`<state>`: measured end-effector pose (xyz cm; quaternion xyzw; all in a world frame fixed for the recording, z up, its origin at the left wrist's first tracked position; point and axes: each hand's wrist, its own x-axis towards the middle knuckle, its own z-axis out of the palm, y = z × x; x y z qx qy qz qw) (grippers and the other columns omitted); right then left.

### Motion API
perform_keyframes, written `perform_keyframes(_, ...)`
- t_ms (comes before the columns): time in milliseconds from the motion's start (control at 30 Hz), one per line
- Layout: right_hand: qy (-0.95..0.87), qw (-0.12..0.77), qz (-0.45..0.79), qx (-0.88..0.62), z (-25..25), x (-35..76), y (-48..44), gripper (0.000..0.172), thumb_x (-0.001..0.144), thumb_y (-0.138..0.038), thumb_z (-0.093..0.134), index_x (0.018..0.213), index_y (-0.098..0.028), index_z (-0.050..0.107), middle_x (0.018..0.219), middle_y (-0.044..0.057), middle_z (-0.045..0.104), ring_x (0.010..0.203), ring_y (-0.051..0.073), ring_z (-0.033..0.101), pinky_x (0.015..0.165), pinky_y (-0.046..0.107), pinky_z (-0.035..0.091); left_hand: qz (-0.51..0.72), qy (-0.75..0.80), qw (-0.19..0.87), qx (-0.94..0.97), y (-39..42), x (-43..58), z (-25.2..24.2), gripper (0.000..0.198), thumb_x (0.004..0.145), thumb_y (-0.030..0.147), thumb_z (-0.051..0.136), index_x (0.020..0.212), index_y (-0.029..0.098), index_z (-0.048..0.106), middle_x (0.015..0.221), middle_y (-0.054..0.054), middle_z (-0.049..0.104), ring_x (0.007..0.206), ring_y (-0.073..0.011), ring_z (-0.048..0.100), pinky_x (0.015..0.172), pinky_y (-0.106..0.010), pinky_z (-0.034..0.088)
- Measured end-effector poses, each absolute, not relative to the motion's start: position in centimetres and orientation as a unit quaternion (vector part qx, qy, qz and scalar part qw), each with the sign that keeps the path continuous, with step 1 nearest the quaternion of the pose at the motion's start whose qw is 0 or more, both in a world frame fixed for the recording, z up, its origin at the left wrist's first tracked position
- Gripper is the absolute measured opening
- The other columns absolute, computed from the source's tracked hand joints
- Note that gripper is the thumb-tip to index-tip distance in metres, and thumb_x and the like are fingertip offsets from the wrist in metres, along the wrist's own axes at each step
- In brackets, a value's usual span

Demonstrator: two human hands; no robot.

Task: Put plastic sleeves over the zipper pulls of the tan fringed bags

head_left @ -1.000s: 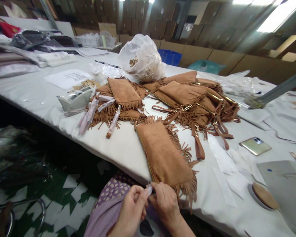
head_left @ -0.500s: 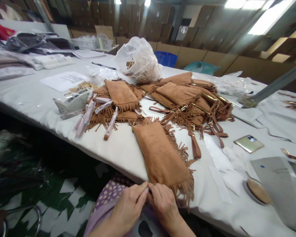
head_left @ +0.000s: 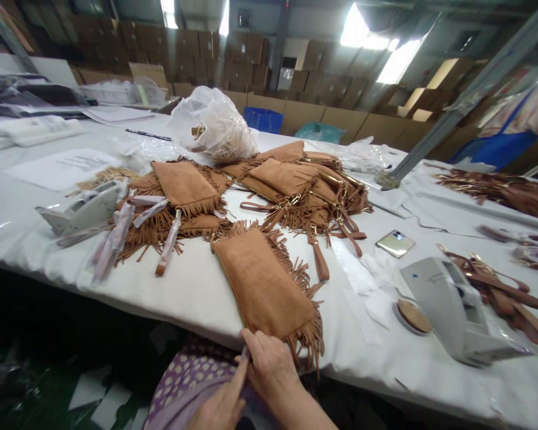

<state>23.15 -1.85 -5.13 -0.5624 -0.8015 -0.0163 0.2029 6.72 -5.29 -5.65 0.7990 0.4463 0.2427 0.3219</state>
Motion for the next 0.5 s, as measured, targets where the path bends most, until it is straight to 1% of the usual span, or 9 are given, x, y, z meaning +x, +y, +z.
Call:
perform_keyframes(67,-0.808,0.194,0.067,-0.553,-3.9,24.0,-2.1,0.035,0.081,-0.022,0.058,0.116,-0.016,0.054,0.08,0.004,0.064,0.07,0.019,0.059,0.062,0.027,0.043,0.212,0.469,0.418,0.749,-5.3,5.5,-4.7,0.052,0.093,0.025,0.033,0.144,0.03,0.029,0.089,-0.005,0.073,0.072,-0.0187,0.069,0.068,-0.024,0.055)
perform_keyframes(100,-0.8,0.205,0.105,-0.554,-3.3,24.7,-2.1,0.037,0.082,-0.023,0.058,0.118,-0.016,0.054,0.083,0.004,0.065,0.072,0.018,0.061,0.063,0.026,0.045,0.189,0.474,0.462,0.726,-5.1,4.7,-4.2,0.05,0.093,0.028,0.035,0.143,0.028,0.032,0.083,-0.003,0.073,0.069,-0.0185,0.068,0.067,-0.024,0.054)
perform_keyframes(133,-0.784,0.226,0.136,-0.562,-2.6,25.5,-2.1,0.038,0.083,-0.026,0.058,0.119,-0.016,0.054,0.082,0.004,0.066,0.07,0.017,0.061,0.063,0.026,0.047,0.17,0.478,0.495,0.705,-4.7,3.9,-3.6,0.048,0.092,0.031,0.04,0.14,0.028,0.04,0.082,-0.003,0.074,0.071,-0.0192,0.068,0.07,-0.025,0.054)
perform_keyframes(200,-0.72,0.284,0.162,-0.612,-1.6,27.9,-1.8,0.038,0.085,-0.037,0.056,0.117,-0.015,0.058,0.073,0.002,0.066,0.06,0.015,0.06,0.059,0.025,0.047,0.167,0.5,0.526,0.667,-3.7,2.5,-2.7,0.039,0.087,0.036,0.051,0.125,0.027,0.059,0.096,-0.005,0.074,0.089,-0.0228,0.067,0.083,-0.029,0.052)
perform_keyframes(267,-0.638,0.338,0.136,-0.679,-0.9,30.8,-1.5,0.039,0.086,-0.044,0.051,0.109,-0.016,0.064,0.063,0.001,0.064,0.052,0.014,0.057,0.056,0.024,0.047,0.211,0.545,0.543,0.603,-2.3,1.8,-2.1,0.035,0.083,0.041,0.058,0.112,0.024,0.068,0.111,-0.007,0.07,0.103,-0.0262,0.063,0.091,-0.033,0.048)
perform_keyframes(333,-0.56,0.365,0.087,-0.738,-0.9,33.7,-1.4,0.043,0.085,-0.05,0.048,0.101,-0.015,0.068,0.056,-0.001,0.061,0.048,0.014,0.055,0.053,0.024,0.045,0.274,0.577,0.585,0.5,-0.8,2.1,-1.6,0.041,0.082,0.046,0.059,0.113,0.019,0.065,0.11,-0.011,0.069,0.099,-0.0257,0.064,0.088,-0.034,0.05)
perform_keyframes(400,-0.512,0.363,0.047,-0.777,-1.3,35.9,-1.5,0.049,0.085,-0.055,0.046,0.097,-0.014,0.07,0.05,-0.001,0.058,0.045,0.014,0.053,0.051,0.025,0.042,0.328,0.567,0.653,0.381,0.9,3.5,-1.0,0.047,0.08,0.046,0.063,0.116,0.016,0.059,0.106,-0.013,0.069,0.095,-0.0233,0.066,0.085,-0.032,0.052)
perform_keyframes(467,-0.498,0.348,0.033,-0.793,-2.2,37.1,-1.8,0.053,0.085,-0.057,0.043,0.094,-0.013,0.071,0.051,0.0,0.059,0.046,0.015,0.055,0.052,0.026,0.043,0.346,0.526,0.719,0.293,2.4,5.8,-0.5,0.045,0.078,0.045,0.067,0.11,0.014,0.058,0.106,-0.014,0.068,0.096,-0.0209,0.065,0.084,-0.029,0.051)
perform_keyframes(500,-0.501,0.342,0.034,-0.794,-2.7,37.3,-1.9,0.053,0.085,-0.057,0.042,0.092,-0.013,0.071,0.054,0.002,0.063,0.048,0.016,0.057,0.054,0.026,0.044,0.337,0.505,0.746,0.274,3.1,7.1,-0.3,0.043,0.077,0.044,0.068,0.106,0.014,0.058,0.105,-0.014,0.068,0.094,-0.0194,0.065,0.081,-0.027,0.052)
